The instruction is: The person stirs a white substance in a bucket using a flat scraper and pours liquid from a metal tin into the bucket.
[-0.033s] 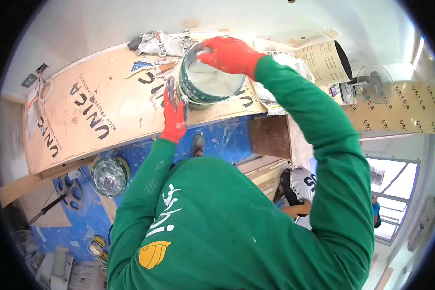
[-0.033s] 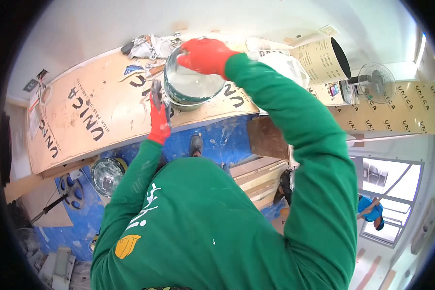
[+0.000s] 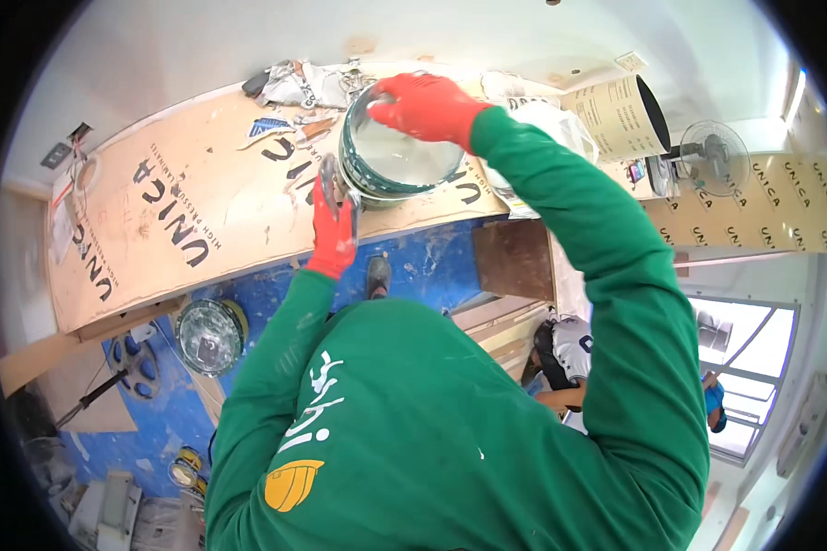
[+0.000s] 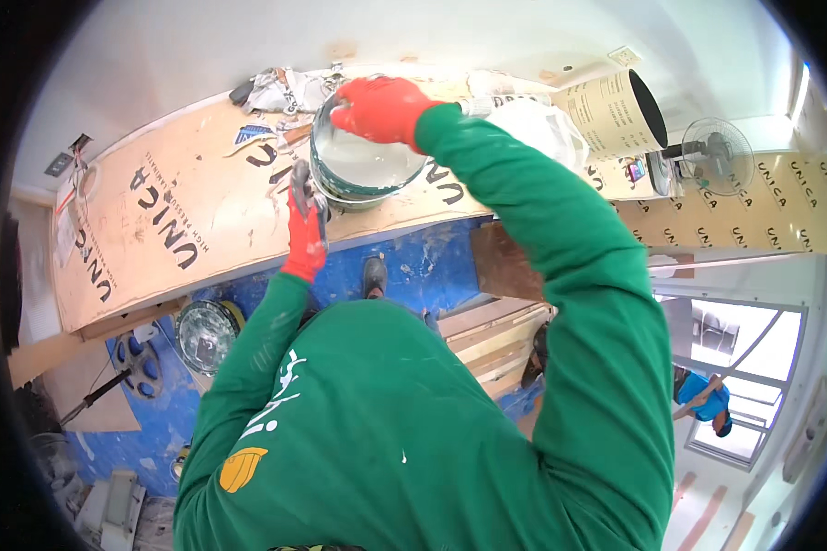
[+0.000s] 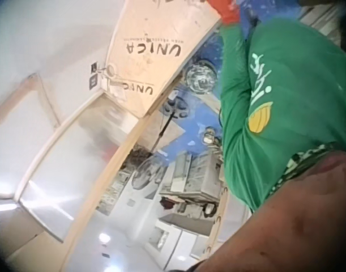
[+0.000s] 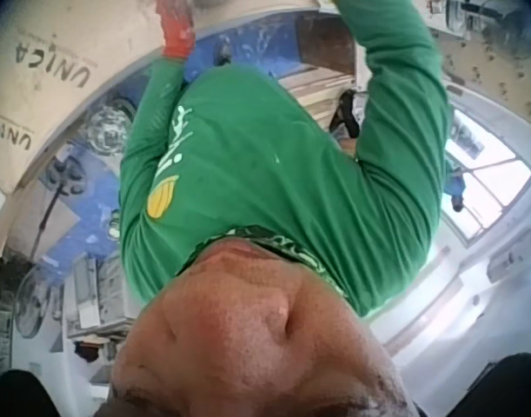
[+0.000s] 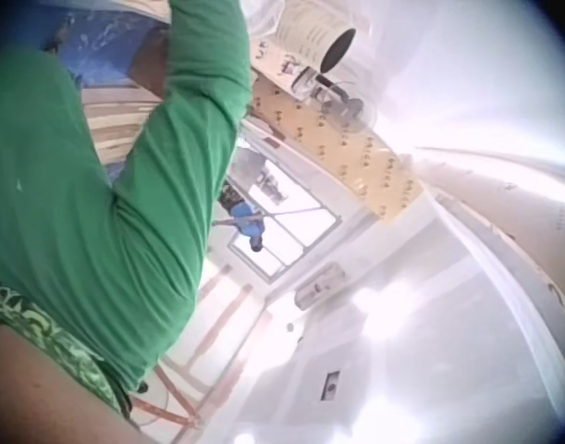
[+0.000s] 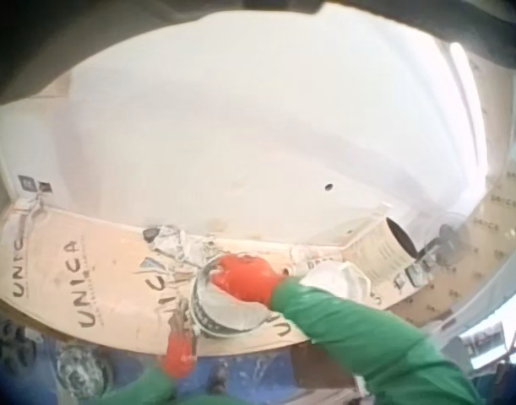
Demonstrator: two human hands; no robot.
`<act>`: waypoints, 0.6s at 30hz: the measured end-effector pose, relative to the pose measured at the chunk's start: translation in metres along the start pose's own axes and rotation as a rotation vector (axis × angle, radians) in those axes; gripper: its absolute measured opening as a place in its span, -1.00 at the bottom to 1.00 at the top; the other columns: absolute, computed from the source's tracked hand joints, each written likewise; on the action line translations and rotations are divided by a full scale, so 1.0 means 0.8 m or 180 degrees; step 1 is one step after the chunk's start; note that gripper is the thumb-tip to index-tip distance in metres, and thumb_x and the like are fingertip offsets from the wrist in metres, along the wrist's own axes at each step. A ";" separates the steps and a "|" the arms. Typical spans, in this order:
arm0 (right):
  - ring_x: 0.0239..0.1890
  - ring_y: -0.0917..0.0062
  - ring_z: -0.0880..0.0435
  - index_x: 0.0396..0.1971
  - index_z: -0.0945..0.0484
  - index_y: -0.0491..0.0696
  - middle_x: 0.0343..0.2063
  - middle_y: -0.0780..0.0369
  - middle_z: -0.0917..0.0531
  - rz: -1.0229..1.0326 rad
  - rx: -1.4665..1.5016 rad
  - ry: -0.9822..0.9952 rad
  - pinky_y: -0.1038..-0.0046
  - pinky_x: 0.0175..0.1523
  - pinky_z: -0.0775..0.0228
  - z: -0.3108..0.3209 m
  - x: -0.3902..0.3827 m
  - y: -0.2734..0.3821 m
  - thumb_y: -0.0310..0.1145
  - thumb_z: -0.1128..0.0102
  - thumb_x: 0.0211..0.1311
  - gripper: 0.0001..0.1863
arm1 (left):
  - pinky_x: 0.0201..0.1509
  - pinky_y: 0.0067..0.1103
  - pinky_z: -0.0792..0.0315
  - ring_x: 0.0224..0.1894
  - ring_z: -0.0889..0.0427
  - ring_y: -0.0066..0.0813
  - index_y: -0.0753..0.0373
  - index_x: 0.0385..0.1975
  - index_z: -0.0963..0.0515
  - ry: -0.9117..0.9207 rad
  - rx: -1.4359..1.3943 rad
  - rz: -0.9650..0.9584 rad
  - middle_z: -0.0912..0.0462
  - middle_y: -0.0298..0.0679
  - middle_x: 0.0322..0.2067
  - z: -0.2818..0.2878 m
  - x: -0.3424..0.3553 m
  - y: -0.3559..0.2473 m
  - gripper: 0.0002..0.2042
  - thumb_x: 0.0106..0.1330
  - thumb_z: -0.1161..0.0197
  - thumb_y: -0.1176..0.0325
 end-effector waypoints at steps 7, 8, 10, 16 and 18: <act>0.09 0.11 -0.62 0.15 -0.58 0.06 0.05 0.06 -0.66 0.0817 -0.0026 0.0070 0.19 0.23 -0.40 -0.035 -0.016 0.006 0.08 -0.07 0.38 -0.49 | 0.54 -0.35 -0.02 0.50 -0.12 -0.10 0.43 0.47 0.02 0.0040 0.0412 0.0778 -0.14 0.07 0.44 0.012 -0.068 0.051 -0.28 0.41 -0.19 0.39; 0.09 0.10 -0.62 0.15 -0.58 0.06 0.05 0.06 -0.66 0.0885 -0.0038 0.0188 0.19 0.23 -0.40 -0.031 -0.025 0.009 0.07 -0.08 0.38 -0.49 | 0.53 -0.35 -0.04 0.49 -0.13 -0.09 0.44 0.47 0.01 0.0054 0.0461 0.0720 -0.15 0.08 0.43 0.012 -0.068 0.052 -0.28 0.40 -0.20 0.39; 0.09 0.10 -0.62 0.13 -0.60 0.06 0.04 0.06 -0.67 0.0715 0.0008 0.0432 0.20 0.24 -0.39 -0.024 -0.038 0.008 0.06 -0.08 0.38 -0.50 | 0.52 -0.33 -0.06 0.48 -0.16 -0.08 0.43 0.47 0.00 0.0120 0.0675 0.0743 -0.16 0.10 0.43 0.015 -0.062 0.044 -0.30 0.41 -0.19 0.40; 0.06 0.18 -0.64 0.10 -0.61 0.06 -0.01 0.09 -0.69 0.0429 0.0513 0.0123 0.23 0.20 -0.43 0.033 -0.080 -0.018 0.05 -0.11 0.37 -0.53 | 0.50 -0.31 -0.12 0.45 -0.22 -0.08 0.38 0.44 -0.12 0.0507 0.2102 -0.0345 -0.20 0.12 0.41 0.031 -0.043 0.017 -0.41 0.46 -0.12 0.42; 0.06 0.19 -0.64 0.11 -0.59 0.06 0.00 0.11 -0.69 0.0505 0.0277 -0.0156 0.24 0.20 -0.43 0.047 -0.078 -0.015 0.04 -0.13 0.37 -0.53 | 0.49 -0.28 -0.14 0.44 -0.24 -0.11 0.35 0.42 -0.20 0.0636 0.2211 -0.0342 -0.23 0.08 0.40 0.040 -0.048 0.041 -0.47 0.49 -0.08 0.40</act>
Point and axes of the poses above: each hand's wrist, its own x-axis towards the middle knuckle, its own z-axis out of the back of the hand, y = z × x, the point moved 2 cm from there along x, towards the middle knuckle
